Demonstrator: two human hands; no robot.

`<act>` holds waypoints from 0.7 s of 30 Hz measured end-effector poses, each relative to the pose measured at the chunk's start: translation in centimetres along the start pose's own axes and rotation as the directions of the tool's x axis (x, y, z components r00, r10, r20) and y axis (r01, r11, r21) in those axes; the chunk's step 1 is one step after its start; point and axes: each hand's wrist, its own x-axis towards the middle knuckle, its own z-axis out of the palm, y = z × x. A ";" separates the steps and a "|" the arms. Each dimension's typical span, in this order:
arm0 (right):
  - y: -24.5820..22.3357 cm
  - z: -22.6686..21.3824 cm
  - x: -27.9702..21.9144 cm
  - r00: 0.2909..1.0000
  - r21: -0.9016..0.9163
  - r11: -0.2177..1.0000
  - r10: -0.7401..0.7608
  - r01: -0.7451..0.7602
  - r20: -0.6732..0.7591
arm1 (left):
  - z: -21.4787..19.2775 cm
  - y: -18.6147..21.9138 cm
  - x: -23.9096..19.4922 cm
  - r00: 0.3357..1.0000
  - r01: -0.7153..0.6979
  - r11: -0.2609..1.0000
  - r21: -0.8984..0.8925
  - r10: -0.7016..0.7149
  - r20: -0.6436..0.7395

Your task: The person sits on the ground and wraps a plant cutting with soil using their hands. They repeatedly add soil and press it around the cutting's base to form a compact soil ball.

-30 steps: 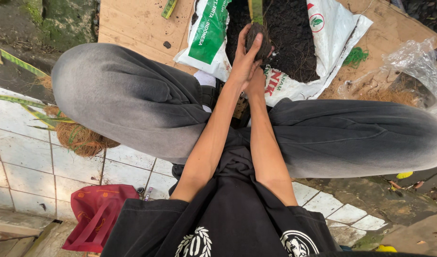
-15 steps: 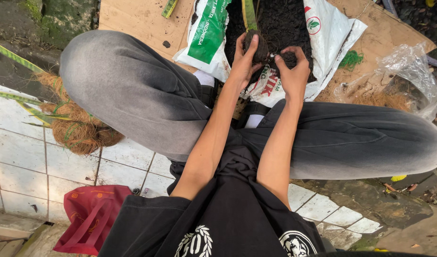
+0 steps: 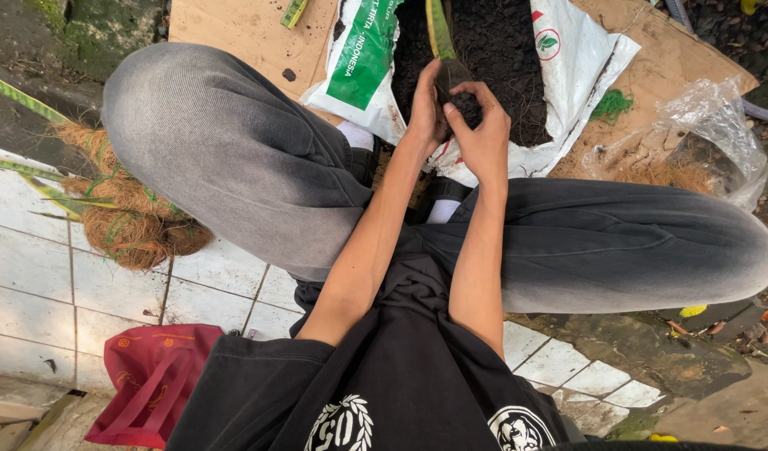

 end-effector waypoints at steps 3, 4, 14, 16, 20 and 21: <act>0.1 0.5 -0.1 1.000 0.006 1.000 0.008 -0.008 0.005 | -0.1 0.0 -0.3 0.987 0.080 0.993 0.091 -0.066 -0.147; 0.0 0.7 -0.2 1.000 0.021 1.000 0.013 -0.014 0.014 | -0.1 0.1 -0.4 0.987 0.083 0.995 0.055 -0.075 -0.141; -0.7 0.8 -0.7 0.976 0.010 0.978 0.208 -0.208 0.058 | 0.9 0.9 -1.3 0.994 0.077 0.996 0.040 -0.074 -0.087; -0.7 0.7 -0.8 0.991 0.011 0.992 0.122 -0.123 0.053 | 1.0 0.9 -1.4 0.992 0.090 0.995 0.034 -0.087 -0.090; -0.6 0.5 -1.0 0.993 0.020 0.994 0.105 -0.106 0.044 | 0.7 0.7 -1.1 0.991 0.106 0.994 -0.038 -0.109 -0.076; -0.6 0.4 -1.0 0.996 0.008 0.996 0.085 -0.085 0.035 | 0.6 0.6 -1.0 0.992 0.101 0.992 -0.069 -0.106 -0.062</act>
